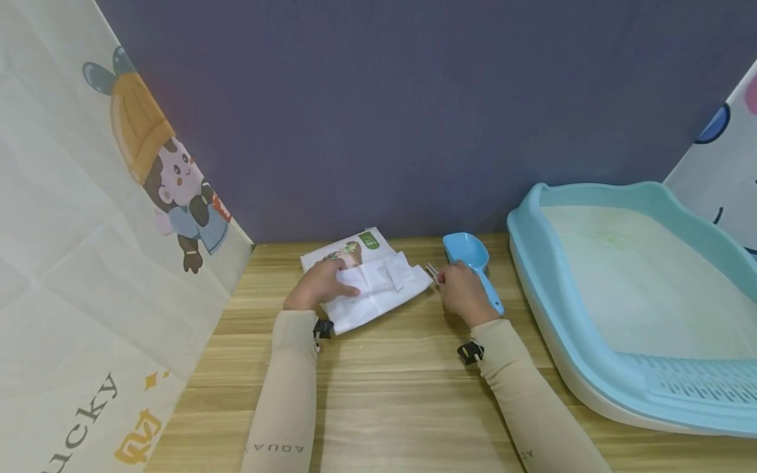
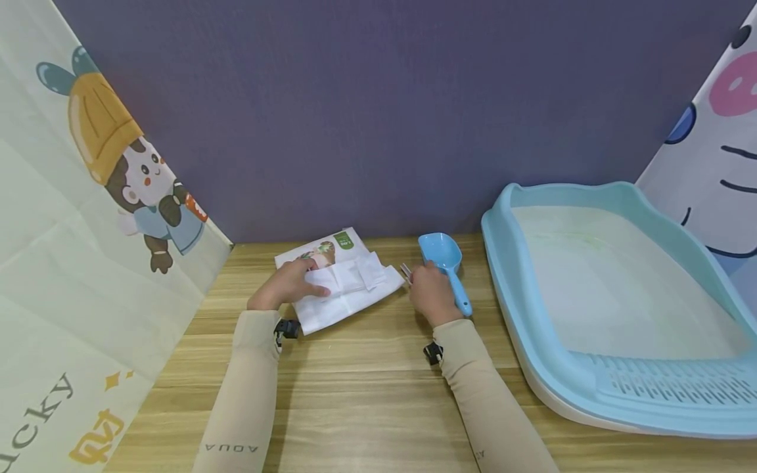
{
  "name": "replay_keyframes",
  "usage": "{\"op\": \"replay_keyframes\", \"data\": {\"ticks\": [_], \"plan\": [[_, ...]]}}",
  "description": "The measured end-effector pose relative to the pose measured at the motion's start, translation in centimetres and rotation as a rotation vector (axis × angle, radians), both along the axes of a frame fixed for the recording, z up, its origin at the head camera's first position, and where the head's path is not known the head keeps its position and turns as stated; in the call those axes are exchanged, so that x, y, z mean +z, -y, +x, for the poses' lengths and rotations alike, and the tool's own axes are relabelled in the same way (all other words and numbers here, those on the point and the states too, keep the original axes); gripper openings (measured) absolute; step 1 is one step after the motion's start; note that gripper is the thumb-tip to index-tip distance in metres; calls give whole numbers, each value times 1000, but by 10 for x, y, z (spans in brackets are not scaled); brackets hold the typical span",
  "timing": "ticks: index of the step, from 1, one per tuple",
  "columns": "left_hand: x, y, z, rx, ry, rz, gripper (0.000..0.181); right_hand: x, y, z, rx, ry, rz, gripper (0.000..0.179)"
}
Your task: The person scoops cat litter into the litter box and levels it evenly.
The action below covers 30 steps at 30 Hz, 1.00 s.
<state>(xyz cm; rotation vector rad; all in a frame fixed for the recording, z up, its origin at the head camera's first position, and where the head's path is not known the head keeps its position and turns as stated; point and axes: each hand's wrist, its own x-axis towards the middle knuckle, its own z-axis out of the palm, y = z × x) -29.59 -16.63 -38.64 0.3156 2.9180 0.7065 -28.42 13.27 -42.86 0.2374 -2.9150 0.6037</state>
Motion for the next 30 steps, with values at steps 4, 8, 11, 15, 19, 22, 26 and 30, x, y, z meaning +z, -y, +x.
{"op": "replay_keyframes", "data": {"ticks": [4,8,11,15,19,22,26,30], "plan": [[0,0,0,-1,-1,-5,51,-1,2,-1,7,28,10,17],[1,0,1,1,6,-2,50,-3,2,-2,6,33,11,19],[1,0,1,6,12,3,50,-5,2,-3,11,32,3,21],[0,0,1,5,12,-1,51,-6,2,-2,37,56,-9,24],[0,0,0,8,18,0,52,-7,2,-2,56,108,-16,30],[-1,0,0,10,23,1,53,-9,1,-2,62,123,-26,33],[-2,0,-1,9,22,1,54,-8,1,-3,76,110,-39,31],[-1,0,-1,7,18,-3,54,-3,-2,-3,78,54,-69,26]]}}
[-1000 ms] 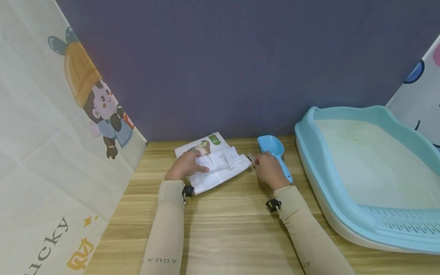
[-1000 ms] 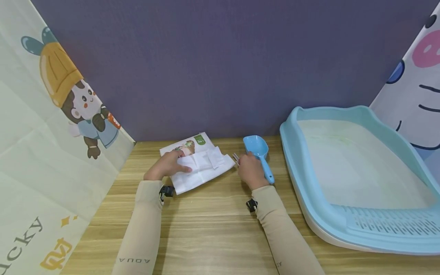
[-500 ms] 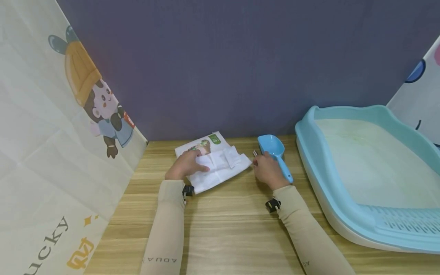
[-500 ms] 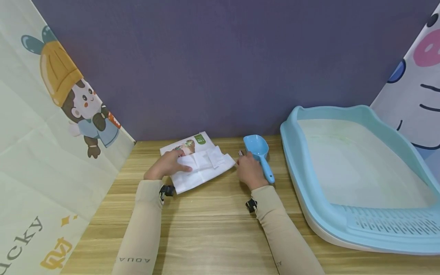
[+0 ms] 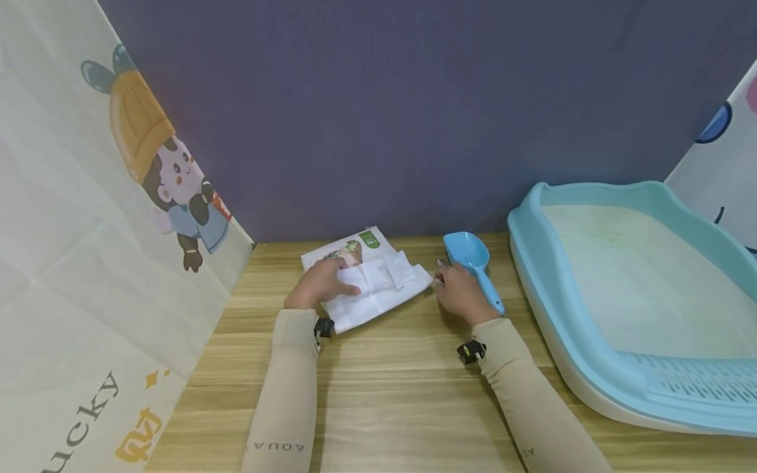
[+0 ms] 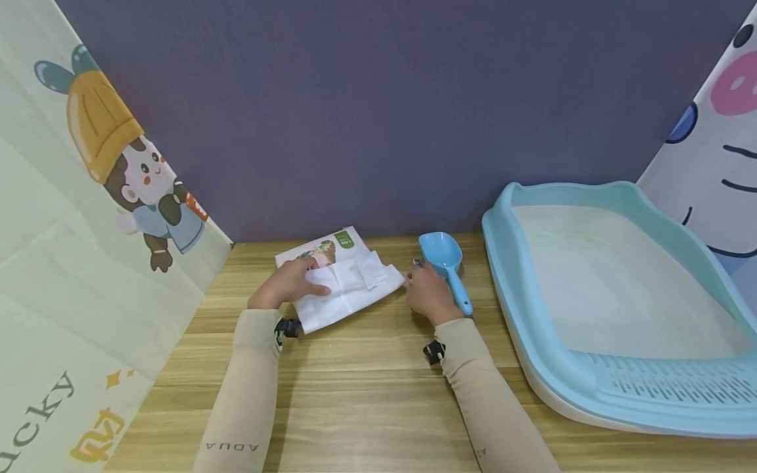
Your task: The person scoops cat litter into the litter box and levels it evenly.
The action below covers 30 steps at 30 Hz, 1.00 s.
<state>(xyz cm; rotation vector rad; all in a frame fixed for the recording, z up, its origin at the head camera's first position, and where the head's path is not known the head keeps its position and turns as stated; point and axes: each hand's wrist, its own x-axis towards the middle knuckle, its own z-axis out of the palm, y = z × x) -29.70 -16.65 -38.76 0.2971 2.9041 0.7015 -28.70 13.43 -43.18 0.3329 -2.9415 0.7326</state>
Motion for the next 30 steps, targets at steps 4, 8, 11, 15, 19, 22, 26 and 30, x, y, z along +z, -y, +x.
{"op": "replay_keyframes", "data": {"ticks": [4,8,11,15,19,22,26,30], "plan": [[1,0,0,2,4,-3,55,8,-7,-1,-44,-66,-48,26],[1,-1,0,4,8,-3,56,15,-17,-2,-124,-105,-92,26],[1,-1,1,3,6,3,55,20,-25,-3,-189,-112,-111,26],[2,0,3,-4,-2,20,52,25,-34,-2,-244,-71,-99,29],[2,2,2,-18,-12,36,50,28,-40,1,-274,-7,-50,29],[1,3,1,-26,-12,43,49,28,-42,4,-311,54,-16,40],[1,3,1,-27,-5,46,48,27,-45,6,-334,148,7,61],[2,3,0,-36,-9,40,47,25,-49,5,-344,218,19,67]]}}
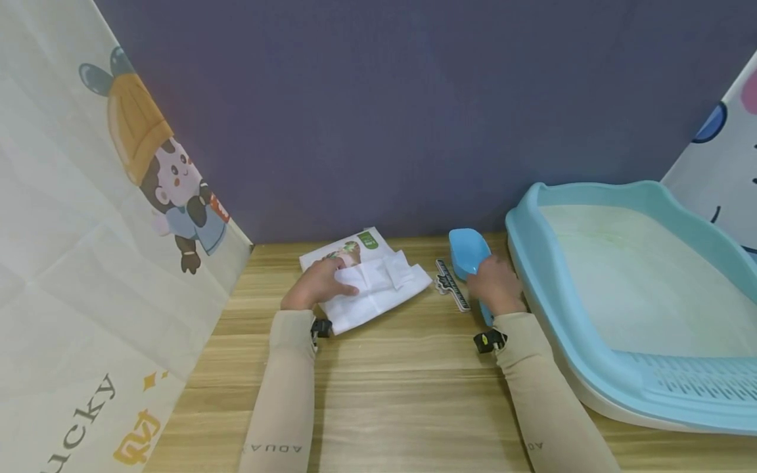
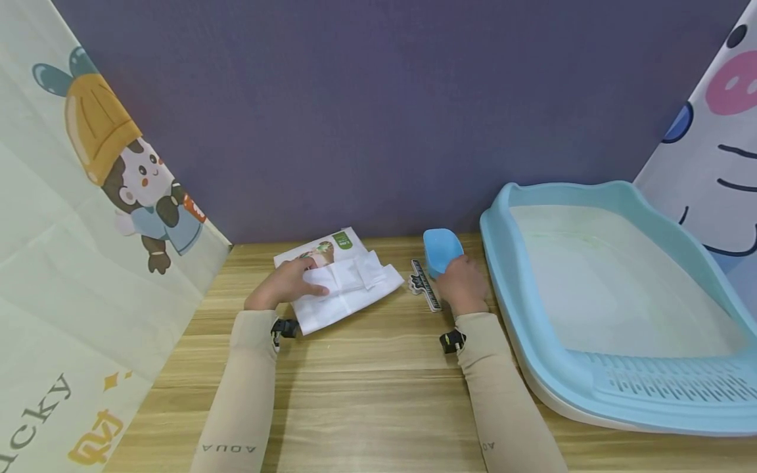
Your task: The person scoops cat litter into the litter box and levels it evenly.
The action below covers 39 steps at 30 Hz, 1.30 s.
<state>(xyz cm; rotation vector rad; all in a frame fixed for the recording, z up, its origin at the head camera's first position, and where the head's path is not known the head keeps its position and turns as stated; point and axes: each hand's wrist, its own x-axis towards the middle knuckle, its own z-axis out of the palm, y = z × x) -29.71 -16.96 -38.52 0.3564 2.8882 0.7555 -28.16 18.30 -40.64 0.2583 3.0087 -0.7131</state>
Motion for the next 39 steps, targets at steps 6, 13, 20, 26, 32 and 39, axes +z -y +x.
{"op": "replay_keyframes", "data": {"ticks": [6,13,20,26,32,39], "plan": [[1,1,0,-7,-2,-9,46,-5,-2,-3,-27,29,-34,70],[2,1,1,-5,13,-11,48,-12,-6,-7,-64,18,-95,77],[2,1,1,-6,11,-6,50,-14,-10,-8,24,63,-30,47],[2,1,-1,-16,3,-16,47,-13,-10,-8,64,63,-39,35],[3,0,-2,-24,-17,-6,37,-11,-6,-7,79,38,-154,41],[8,-1,0,-59,-72,37,32,-7,-2,-9,117,0,-192,34]]}}
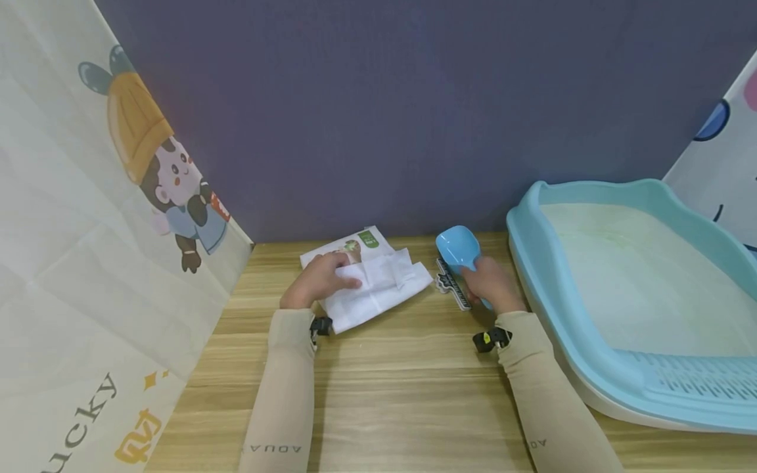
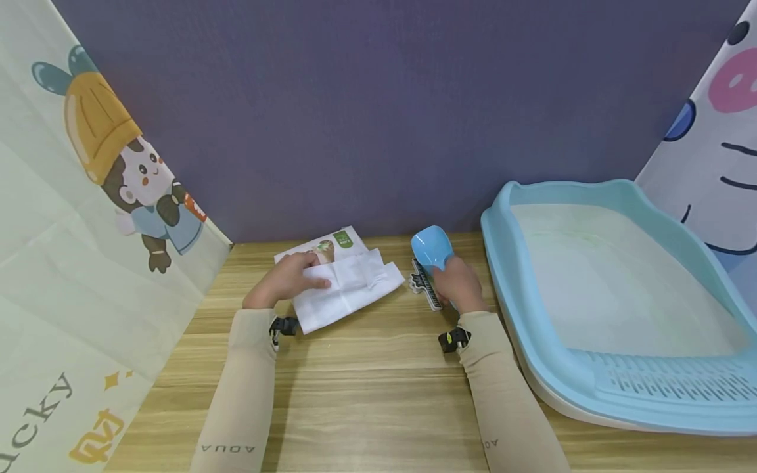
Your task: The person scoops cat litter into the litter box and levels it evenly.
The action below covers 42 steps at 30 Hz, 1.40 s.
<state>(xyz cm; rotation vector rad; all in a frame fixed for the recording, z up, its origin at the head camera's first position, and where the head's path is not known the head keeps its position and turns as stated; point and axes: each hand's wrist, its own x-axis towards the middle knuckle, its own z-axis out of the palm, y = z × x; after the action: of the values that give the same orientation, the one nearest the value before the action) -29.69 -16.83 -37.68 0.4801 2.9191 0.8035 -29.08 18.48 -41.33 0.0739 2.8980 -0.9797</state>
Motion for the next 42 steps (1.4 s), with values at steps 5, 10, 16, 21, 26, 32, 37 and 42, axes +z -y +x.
{"op": "replay_keyframes", "data": {"ticks": [5,10,16,21,26,32,37,42], "plan": [[4,-3,2,-40,-48,43,32,4,1,0,15,-23,-43,31],[11,-8,5,-69,-78,54,24,11,4,2,19,-31,-69,27],[22,-14,15,-87,-78,-3,17,18,8,4,7,-72,-54,26],[34,-25,28,-113,-66,-52,20,21,10,6,5,-110,-39,26],[40,-37,43,-162,-85,-133,14,25,14,10,9,-105,-79,28],[42,-45,59,-219,-103,-147,8,30,16,12,27,-108,-120,30],[38,-49,72,-282,-103,-151,4,33,16,14,46,-135,-112,31],[35,-54,82,-333,-2,-127,9,37,18,16,73,-153,-114,30]]}}
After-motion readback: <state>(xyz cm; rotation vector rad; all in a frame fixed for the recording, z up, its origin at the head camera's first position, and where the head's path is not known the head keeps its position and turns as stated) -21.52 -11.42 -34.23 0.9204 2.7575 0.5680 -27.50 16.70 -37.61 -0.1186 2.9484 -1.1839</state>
